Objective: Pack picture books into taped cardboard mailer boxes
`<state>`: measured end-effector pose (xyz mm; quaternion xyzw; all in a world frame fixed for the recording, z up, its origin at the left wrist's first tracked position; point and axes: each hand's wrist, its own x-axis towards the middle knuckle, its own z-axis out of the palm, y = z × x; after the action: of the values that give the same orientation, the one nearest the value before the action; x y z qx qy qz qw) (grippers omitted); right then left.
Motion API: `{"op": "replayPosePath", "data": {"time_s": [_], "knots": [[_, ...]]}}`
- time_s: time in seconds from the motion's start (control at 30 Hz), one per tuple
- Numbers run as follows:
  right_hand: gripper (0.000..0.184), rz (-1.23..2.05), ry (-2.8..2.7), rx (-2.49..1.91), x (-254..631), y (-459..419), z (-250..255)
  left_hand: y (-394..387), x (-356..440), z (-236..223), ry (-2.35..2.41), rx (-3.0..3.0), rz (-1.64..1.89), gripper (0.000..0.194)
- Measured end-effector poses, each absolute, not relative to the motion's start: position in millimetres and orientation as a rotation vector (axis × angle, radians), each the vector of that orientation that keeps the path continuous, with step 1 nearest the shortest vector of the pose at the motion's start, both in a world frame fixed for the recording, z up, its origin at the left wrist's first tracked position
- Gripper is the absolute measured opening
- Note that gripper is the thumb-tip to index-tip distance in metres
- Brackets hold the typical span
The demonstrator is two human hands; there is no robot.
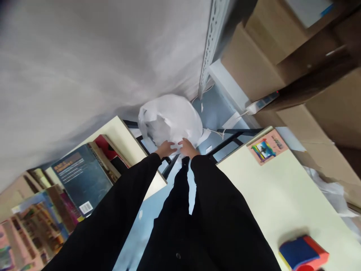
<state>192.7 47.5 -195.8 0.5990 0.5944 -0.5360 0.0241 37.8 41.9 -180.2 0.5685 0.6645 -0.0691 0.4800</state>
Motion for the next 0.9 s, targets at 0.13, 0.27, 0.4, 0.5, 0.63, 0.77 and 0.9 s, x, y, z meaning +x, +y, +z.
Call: {"op": "replayPosePath", "data": {"time_s": [0.13,0.27,0.4,0.5,0.63,0.77,0.9], "knots": [[0.037,-1.683,1.805,1.88,179,54,-219,45,36,-205,1.613,1.306,-0.11,0.029],[0.038,-1.795,1.695,1.924,175,60,-229,48,32,-212,1.671,1.206,-0.065,0.025],[0.031,-2.093,1.51,2.079,174,63,-223,55,29,-204,1.755,1.079,0.11,0.015],[0.02,-2.235,1.427,2.369,171,60,-205,59,30,-192,1.824,0.853,0.427,0.017],[0.043,-2.374,1.276,2.642,166,45,-175,56,35,-169,1.743,0.524,0.761,0.035],[0.058,-2.521,1.238,2.654,169,30,-146,48,37,-132,1.51,0.174,0.843,0.045],[0.057,-2.495,1.499,2.541,181,24,-112,36,41,-93,1.168,-0.003,0.512,0.041]]}}
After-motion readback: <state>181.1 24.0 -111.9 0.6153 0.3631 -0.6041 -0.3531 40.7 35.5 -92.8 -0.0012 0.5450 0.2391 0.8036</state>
